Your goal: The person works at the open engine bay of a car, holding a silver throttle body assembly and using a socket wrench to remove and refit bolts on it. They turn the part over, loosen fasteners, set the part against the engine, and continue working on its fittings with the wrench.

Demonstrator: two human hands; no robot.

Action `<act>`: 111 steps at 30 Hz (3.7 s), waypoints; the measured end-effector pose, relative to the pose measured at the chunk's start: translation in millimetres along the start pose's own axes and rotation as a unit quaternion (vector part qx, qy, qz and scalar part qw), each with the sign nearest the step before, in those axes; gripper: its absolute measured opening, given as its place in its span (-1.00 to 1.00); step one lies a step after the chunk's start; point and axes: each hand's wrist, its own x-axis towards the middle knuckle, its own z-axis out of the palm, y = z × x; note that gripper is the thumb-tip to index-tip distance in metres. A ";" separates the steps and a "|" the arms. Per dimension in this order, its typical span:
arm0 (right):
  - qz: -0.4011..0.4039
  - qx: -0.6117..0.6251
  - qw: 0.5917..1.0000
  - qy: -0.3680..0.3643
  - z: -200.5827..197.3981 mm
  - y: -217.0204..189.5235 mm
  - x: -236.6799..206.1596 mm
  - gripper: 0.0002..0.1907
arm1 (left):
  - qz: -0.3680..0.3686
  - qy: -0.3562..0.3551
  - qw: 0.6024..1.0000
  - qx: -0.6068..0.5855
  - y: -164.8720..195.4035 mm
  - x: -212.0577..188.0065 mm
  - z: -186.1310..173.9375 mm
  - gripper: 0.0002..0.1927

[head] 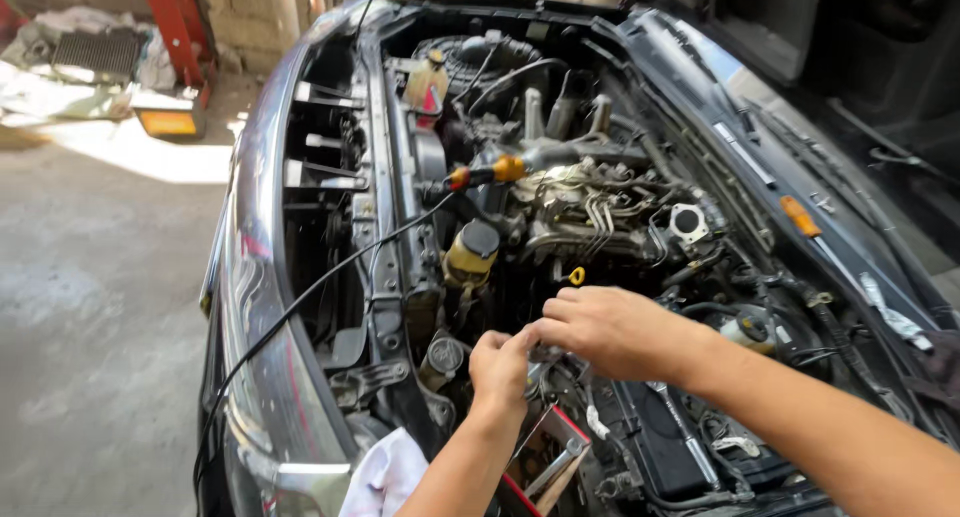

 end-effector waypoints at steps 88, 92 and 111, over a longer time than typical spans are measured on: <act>0.239 0.656 0.665 0.265 124.2 18.5 -117.2 -0.47 | -0.048 -0.294 0.954 0.034 -20.6 -9.5 20.5 -0.40; 0.232 0.625 0.694 0.272 135.9 22.7 -120.0 -0.52 | -0.073 -0.302 0.949 0.049 -19.9 -9.9 18.7 -0.40; 0.305 0.553 0.746 0.214 111.5 -1.0 -110.7 -0.46 | -0.106 -0.326 0.939 0.033 -12.2 -4.9 15.4 -0.35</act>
